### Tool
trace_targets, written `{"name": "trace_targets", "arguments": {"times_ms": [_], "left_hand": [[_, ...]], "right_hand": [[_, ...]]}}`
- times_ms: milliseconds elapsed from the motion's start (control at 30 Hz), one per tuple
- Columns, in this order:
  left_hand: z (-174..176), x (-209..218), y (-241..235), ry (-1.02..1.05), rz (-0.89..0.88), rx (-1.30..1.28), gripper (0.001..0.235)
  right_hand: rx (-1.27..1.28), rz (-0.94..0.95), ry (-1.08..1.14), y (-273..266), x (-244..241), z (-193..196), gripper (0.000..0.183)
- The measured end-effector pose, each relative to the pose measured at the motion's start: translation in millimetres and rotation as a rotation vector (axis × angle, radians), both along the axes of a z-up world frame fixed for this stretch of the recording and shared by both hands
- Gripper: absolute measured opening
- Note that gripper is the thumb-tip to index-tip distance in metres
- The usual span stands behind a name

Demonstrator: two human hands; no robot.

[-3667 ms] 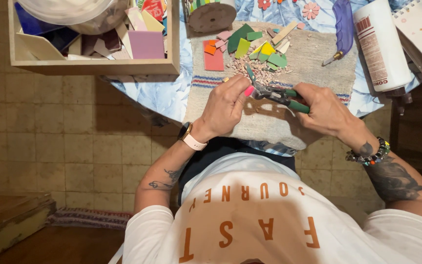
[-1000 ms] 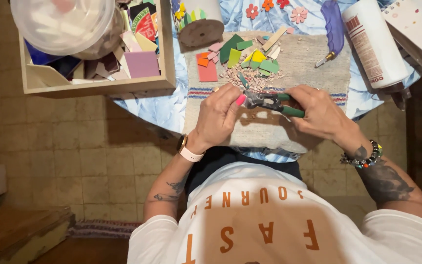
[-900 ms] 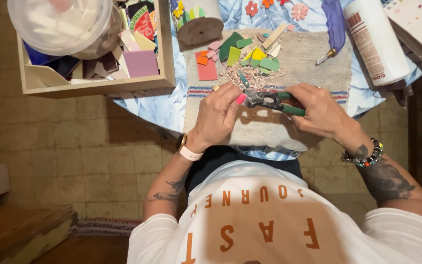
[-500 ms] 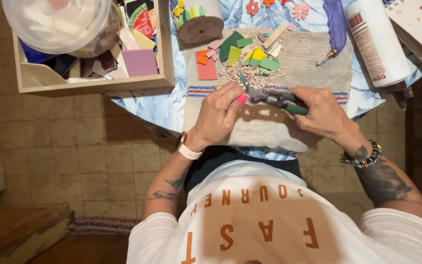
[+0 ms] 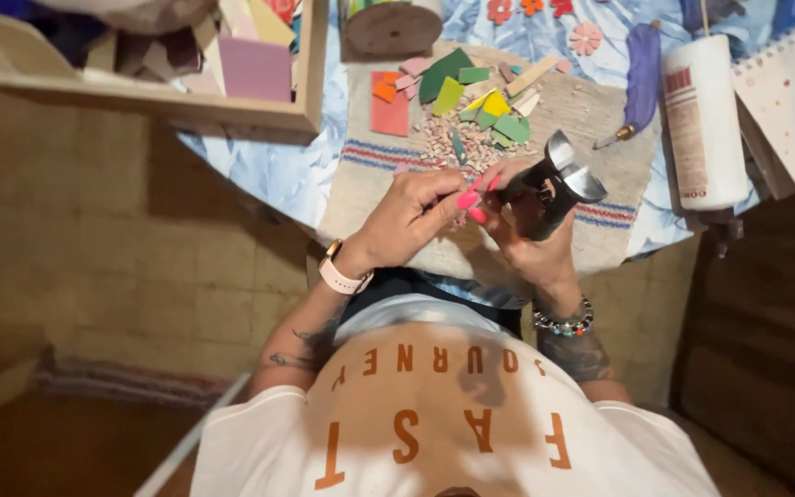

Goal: Cutting small pieces of colorful craft material using nippers over a piece of fabric

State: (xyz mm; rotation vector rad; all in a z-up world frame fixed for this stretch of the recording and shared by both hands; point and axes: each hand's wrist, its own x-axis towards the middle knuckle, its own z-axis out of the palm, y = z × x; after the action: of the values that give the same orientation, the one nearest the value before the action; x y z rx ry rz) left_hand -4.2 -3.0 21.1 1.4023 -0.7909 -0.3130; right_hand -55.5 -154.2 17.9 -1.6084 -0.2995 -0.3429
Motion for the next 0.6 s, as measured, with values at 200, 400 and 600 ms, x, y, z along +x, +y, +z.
{"name": "trace_targets", "arguments": {"times_ms": [200,400,600], "left_hand": [[-12,-1,-5,0.016,0.014,-0.05,0.022],[-7,-3,-9,0.08,0.01,-0.065,0.026],[-4,-5,-6,0.213,-0.034,-0.085,0.026]], "right_hand": [[0.044,-0.075,0.015,3,-3,-9,0.027],[0.096,-0.152,0.059,-3,-8,-26,0.03],[0.092,-0.138,0.113,-3,-11,-28,0.033]]}}
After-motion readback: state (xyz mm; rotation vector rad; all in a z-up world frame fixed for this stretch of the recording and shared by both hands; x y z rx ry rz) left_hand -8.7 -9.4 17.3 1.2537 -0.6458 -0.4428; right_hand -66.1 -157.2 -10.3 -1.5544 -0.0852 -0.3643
